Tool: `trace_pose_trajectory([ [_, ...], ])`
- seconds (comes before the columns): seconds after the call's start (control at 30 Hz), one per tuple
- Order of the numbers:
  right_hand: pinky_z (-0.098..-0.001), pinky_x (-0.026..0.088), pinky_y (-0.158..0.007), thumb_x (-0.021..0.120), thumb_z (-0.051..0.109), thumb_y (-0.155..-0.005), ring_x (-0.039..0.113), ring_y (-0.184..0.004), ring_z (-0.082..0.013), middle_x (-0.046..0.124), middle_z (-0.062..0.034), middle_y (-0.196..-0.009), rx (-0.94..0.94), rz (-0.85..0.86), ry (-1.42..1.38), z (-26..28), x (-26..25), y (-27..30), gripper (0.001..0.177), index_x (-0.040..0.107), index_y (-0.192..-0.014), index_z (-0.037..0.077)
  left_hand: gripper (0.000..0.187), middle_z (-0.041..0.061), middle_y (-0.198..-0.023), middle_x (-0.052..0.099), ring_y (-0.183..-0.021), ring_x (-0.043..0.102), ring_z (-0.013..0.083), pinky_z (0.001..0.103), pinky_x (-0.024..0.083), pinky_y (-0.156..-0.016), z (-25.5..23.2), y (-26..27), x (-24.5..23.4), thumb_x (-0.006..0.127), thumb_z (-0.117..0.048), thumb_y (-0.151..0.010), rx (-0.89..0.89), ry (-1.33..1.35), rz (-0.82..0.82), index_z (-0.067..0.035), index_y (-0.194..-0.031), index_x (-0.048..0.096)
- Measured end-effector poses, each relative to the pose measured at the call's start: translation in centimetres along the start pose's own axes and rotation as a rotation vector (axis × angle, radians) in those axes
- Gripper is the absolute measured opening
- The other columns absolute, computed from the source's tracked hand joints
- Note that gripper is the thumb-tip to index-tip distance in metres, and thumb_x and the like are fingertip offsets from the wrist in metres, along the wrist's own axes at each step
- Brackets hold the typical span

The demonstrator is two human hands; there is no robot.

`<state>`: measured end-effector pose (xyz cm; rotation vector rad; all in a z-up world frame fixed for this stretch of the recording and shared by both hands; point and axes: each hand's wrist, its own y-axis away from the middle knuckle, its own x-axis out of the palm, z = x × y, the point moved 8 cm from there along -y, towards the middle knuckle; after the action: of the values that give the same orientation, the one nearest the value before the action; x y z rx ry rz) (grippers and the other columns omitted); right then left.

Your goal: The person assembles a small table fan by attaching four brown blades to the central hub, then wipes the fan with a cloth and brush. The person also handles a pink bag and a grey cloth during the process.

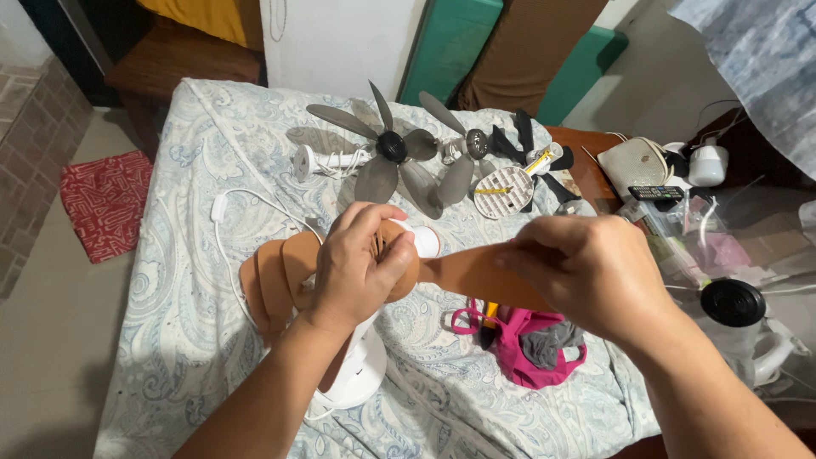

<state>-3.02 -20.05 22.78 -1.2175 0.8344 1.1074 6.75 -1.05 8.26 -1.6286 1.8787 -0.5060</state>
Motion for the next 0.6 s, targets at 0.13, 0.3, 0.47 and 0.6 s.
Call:
trace_pose_trajectory([
  [0.13,-0.042,0.054,-0.056,0.09,0.034,-0.081,0.073,-0.061,-0.0307,0.076,-0.0095,-0.071,-0.087,-0.039,0.056,1.1,-0.3,-0.3,0.025,0.084,-0.084,0.01,0.027,0.013,-0.118,0.073,-0.112,0.072,0.0364,0.045,0.057,-0.097,-0.4,-0.1,0.2,0.077,-0.026,-0.098,0.024,-0.035,-0.008,-0.008,-0.118,0.073],
  [0.3,-0.0437,0.053,-0.054,0.088,0.035,-0.084,0.072,-0.06,-0.031,0.076,-0.009,-0.07,-0.011,-0.022,0.141,0.6,0.0,-0.2,0.023,0.086,-0.085,0.012,0.027,0.014,-0.117,0.072,-0.111,0.072,0.0367,0.045,0.057,-0.096,-0.7,-0.1,0.3,0.078,-0.026,-0.097,0.025,-0.045,-0.011,-0.008,-0.118,0.073],
  [0.47,-0.0417,0.054,-0.055,0.086,0.03,-0.088,0.074,-0.065,-0.0295,0.077,-0.0076,-0.076,-0.165,-0.131,0.172,2.1,-0.7,0.8,0.019,0.084,-0.087,0.011,0.027,0.013,-0.116,0.071,-0.11,0.071,0.0371,0.046,0.057,-0.096,-1.1,-0.1,0.6,0.08,-0.026,-0.097,0.039,-0.061,-0.005,-0.009,-0.118,0.074],
  [0.6,-0.0411,0.055,-0.057,0.086,0.025,-0.085,0.076,-0.069,-0.029,0.079,-0.007,-0.08,-0.258,-0.183,0.207,3.0,-0.5,2.1,0.016,0.083,-0.088,0.01,0.029,0.013,-0.116,0.071,-0.11,0.07,0.0376,0.048,0.057,-0.095,-1.2,-0.1,0.5,0.081,-0.025,-0.094,0.054,-0.107,-0.026,-0.009,-0.117,0.074],
])
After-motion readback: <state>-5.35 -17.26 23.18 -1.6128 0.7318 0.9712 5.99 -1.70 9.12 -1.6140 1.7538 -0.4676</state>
